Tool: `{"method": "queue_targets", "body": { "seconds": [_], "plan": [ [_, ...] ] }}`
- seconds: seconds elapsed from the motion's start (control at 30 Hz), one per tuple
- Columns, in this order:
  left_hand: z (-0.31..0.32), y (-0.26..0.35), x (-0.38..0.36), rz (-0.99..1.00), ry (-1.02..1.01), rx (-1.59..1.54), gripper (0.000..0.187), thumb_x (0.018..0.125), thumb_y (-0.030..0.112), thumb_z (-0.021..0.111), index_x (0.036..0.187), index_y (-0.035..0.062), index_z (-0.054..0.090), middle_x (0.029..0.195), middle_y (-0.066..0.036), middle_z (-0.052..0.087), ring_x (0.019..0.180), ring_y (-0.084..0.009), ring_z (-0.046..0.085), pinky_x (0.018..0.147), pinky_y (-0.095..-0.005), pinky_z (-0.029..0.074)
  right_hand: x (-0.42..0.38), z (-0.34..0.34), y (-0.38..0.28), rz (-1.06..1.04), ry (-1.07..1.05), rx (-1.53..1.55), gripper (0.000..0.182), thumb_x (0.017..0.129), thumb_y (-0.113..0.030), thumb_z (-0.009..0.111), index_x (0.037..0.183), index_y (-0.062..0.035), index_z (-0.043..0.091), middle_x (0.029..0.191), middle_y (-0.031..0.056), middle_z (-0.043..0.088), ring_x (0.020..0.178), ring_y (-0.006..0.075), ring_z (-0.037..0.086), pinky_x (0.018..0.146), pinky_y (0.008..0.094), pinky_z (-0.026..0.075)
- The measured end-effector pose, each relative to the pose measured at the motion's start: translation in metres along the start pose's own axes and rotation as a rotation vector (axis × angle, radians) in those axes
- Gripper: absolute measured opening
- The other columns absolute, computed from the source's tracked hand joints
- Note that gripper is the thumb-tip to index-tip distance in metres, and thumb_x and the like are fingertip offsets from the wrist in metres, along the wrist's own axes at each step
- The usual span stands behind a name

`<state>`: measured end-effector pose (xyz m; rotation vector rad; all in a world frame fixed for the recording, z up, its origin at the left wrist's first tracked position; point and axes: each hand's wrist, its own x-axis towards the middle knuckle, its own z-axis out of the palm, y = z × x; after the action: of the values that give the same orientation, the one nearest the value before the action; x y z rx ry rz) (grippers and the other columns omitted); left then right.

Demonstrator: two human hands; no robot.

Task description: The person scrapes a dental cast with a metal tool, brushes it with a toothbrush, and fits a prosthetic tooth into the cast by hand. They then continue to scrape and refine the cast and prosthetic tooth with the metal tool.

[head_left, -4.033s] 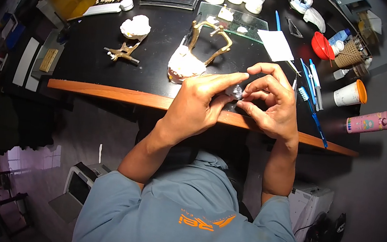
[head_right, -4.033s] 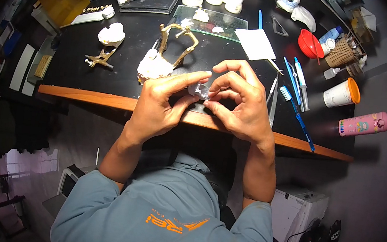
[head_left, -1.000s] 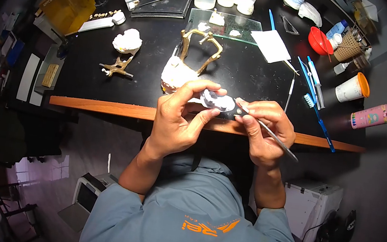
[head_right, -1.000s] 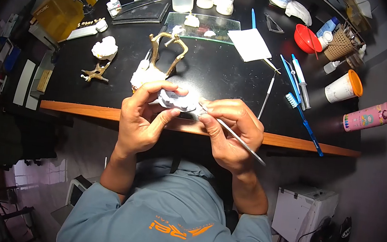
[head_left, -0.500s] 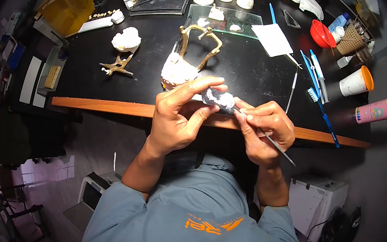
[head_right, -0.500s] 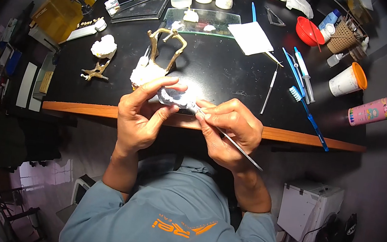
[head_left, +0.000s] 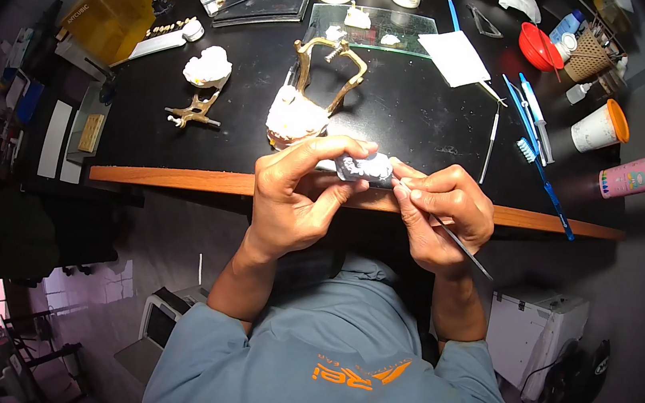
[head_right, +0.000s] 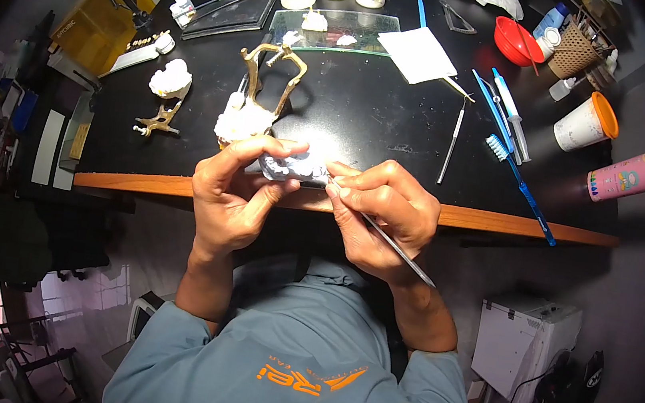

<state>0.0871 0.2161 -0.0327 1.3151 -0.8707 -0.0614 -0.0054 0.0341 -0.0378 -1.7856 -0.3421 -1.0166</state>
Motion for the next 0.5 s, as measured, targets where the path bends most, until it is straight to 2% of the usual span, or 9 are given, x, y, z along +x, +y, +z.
{"method": "queue_targets", "body": {
  "seconds": [0.07, 0.17, 0.33, 0.5],
  "plan": [
    [0.0007, -0.0011, -0.0017, -0.007, -0.003, -0.014, 0.035, 0.085, -0.022, 0.072, 0.118, -0.0084, 0.066, 0.116, -0.018, 0.072, 0.119, -0.0313, 0.072, 0.094, -0.034, 0.066, -0.0008, -0.0003, -0.0001, 0.0, 0.004, 0.002, 0.02, 0.081, 0.015, 0.081, 0.087, 0.0018, 0.067, 0.083, 0.0144, 0.068, 0.085, 0.0283, 0.079, 0.082, 0.0391, 0.069],
    [0.0029, -0.0038, -0.0022, 0.035, 0.015, -0.039, 0.037, 0.085, -0.024, 0.068, 0.12, -0.0097, 0.068, 0.12, -0.018, 0.071, 0.11, -0.0226, 0.073, 0.09, -0.0309, 0.068, 0.0, -0.0011, -0.0006, -0.001, 0.003, -0.006, 0.019, 0.081, 0.015, 0.08, 0.087, 0.0017, 0.067, 0.083, 0.0142, 0.068, 0.085, 0.0285, 0.08, 0.082, 0.0385, 0.069],
    [0.004, -0.0018, -0.0026, 0.031, 0.022, -0.053, 0.037, 0.086, -0.023, 0.069, 0.12, -0.0095, 0.068, 0.119, -0.017, 0.072, 0.109, -0.0214, 0.073, 0.09, -0.0304, 0.068, 0.0, -0.0022, -0.0007, -0.004, -0.005, -0.005, 0.02, 0.082, 0.014, 0.08, 0.085, 0.0018, 0.065, 0.082, 0.0137, 0.068, 0.084, 0.0288, 0.08, 0.08, 0.0379, 0.069],
    [0.0025, -0.0035, -0.0002, -0.024, 0.015, -0.054, 0.042, 0.09, -0.018, 0.07, 0.13, -0.0067, 0.066, 0.12, -0.018, 0.073, 0.109, -0.0198, 0.073, 0.091, -0.0294, 0.064, 0.0, -0.0033, 0.0009, 0.044, 0.011, 0.084, 0.021, 0.083, 0.015, 0.079, 0.084, 0.0019, 0.063, 0.08, 0.0128, 0.065, 0.081, 0.0232, 0.078, 0.081, 0.0367, 0.069]
  ]
}}
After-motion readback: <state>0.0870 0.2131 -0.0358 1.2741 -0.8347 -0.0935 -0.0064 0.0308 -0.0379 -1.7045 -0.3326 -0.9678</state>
